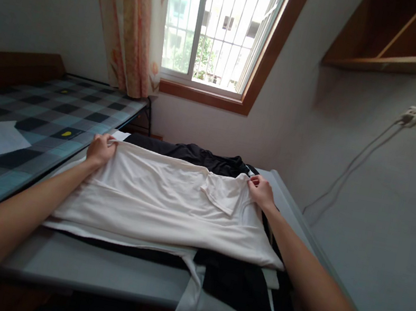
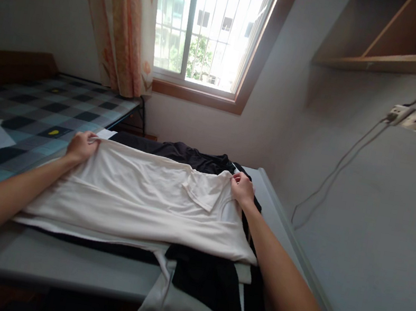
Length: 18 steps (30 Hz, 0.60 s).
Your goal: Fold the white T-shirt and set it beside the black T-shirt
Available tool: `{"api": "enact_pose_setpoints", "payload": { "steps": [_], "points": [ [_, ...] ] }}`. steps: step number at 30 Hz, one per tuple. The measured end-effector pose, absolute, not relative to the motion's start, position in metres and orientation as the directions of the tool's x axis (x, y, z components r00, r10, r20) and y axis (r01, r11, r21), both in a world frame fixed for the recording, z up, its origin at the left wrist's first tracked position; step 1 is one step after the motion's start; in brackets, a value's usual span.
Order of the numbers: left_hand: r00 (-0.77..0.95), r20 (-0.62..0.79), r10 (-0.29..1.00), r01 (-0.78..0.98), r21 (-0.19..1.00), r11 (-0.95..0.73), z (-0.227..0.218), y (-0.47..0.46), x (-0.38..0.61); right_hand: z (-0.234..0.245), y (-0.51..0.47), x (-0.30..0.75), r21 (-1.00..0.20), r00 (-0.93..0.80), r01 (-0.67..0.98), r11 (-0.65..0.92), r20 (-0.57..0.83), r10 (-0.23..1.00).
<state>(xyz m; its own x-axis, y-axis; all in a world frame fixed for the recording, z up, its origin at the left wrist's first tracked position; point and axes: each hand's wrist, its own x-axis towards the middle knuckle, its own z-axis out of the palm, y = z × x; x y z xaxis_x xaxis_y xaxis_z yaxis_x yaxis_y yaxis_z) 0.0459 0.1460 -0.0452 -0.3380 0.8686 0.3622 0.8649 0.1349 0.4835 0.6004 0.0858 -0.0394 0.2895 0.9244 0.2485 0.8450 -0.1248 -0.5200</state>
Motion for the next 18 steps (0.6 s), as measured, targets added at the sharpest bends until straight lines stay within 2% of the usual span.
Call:
{"api": "enact_pose_setpoints", "payload": {
  "steps": [5, 7, 10, 12, 15, 18],
  "points": [
    [-0.349, 0.430, 0.832, 0.853, 0.515, 0.091, -0.040, 0.166, 0.052, -0.030, 0.112, 0.603, -0.534, 0.376, 0.829, -0.166, 0.313, 0.872],
    [-0.343, 0.412, 0.844, 0.847, 0.525, 0.088, -0.038, 0.174, 0.053, -0.030, 0.121, 0.604, -0.490, 0.383, 0.844, -0.218, 0.266, 0.885],
    [-0.263, 0.297, 0.918, 0.836, 0.545, 0.063, -0.039, 0.182, 0.052, -0.033, 0.126, 0.604, -0.395, 0.360, 0.876, -0.275, 0.157, 0.920],
    [-0.246, 0.218, 0.945, 0.783, 0.619, 0.061, -0.041, 0.184, 0.049, -0.037, 0.126, 0.601, -0.365, 0.346, 0.893, -0.264, 0.179, 0.921],
    [-0.283, 0.116, 0.952, 0.664, 0.740, 0.107, -0.045, 0.185, 0.041, -0.040, 0.123, 0.595, -0.398, 0.293, 0.896, -0.199, 0.193, 0.936],
    [-0.245, 0.049, 0.968, 0.622, 0.774, 0.118, -0.046, 0.186, 0.034, -0.040, 0.123, 0.588, -0.478, 0.212, 0.869, -0.125, 0.132, 0.968]
  ]
}}
